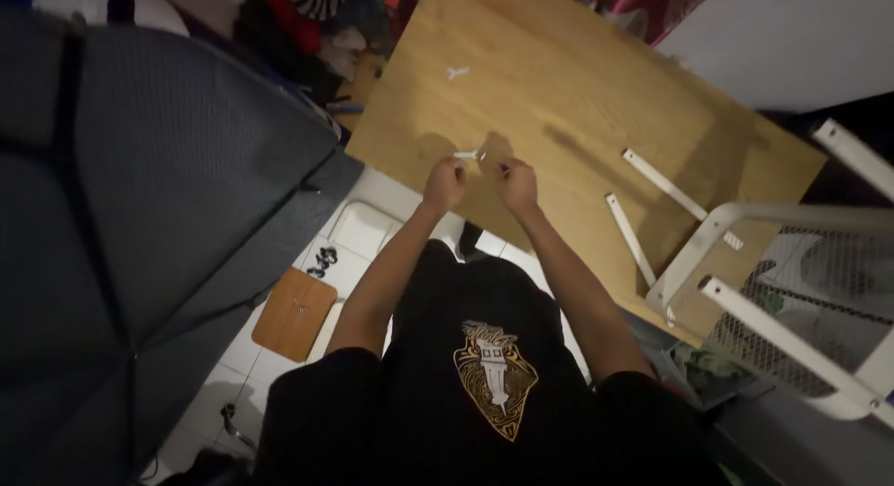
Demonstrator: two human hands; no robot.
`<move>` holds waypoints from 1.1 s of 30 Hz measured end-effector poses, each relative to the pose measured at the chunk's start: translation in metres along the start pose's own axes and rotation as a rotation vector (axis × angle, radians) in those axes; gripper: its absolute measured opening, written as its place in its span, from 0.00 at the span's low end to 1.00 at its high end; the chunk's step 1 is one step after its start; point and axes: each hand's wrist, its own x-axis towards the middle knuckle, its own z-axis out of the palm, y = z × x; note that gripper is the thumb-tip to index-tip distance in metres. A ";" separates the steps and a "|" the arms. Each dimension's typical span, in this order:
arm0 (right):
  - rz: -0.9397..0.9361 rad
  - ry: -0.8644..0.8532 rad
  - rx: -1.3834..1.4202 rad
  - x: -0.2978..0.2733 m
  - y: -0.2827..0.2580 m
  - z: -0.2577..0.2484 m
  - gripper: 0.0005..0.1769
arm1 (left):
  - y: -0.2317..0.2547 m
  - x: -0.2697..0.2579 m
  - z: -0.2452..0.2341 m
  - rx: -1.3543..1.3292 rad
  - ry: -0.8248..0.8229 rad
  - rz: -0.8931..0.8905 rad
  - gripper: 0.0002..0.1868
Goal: The person assembles a white plastic shelving unit by hand, using a small wrench to tighten screws and bolts. They attach the side frames to the base, secure the mesh shelves, and position the assembled unit on the floor.
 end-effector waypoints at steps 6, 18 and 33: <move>-0.082 -0.033 -0.079 0.032 -0.007 0.023 0.10 | 0.010 0.029 -0.003 0.110 -0.015 0.205 0.19; 0.231 -0.146 -0.137 0.063 -0.032 0.038 0.11 | 0.025 0.053 -0.025 0.145 -0.184 0.148 0.18; 0.423 -0.218 -0.280 0.047 -0.008 0.028 0.24 | 0.023 0.090 -0.008 0.646 -0.457 0.666 0.11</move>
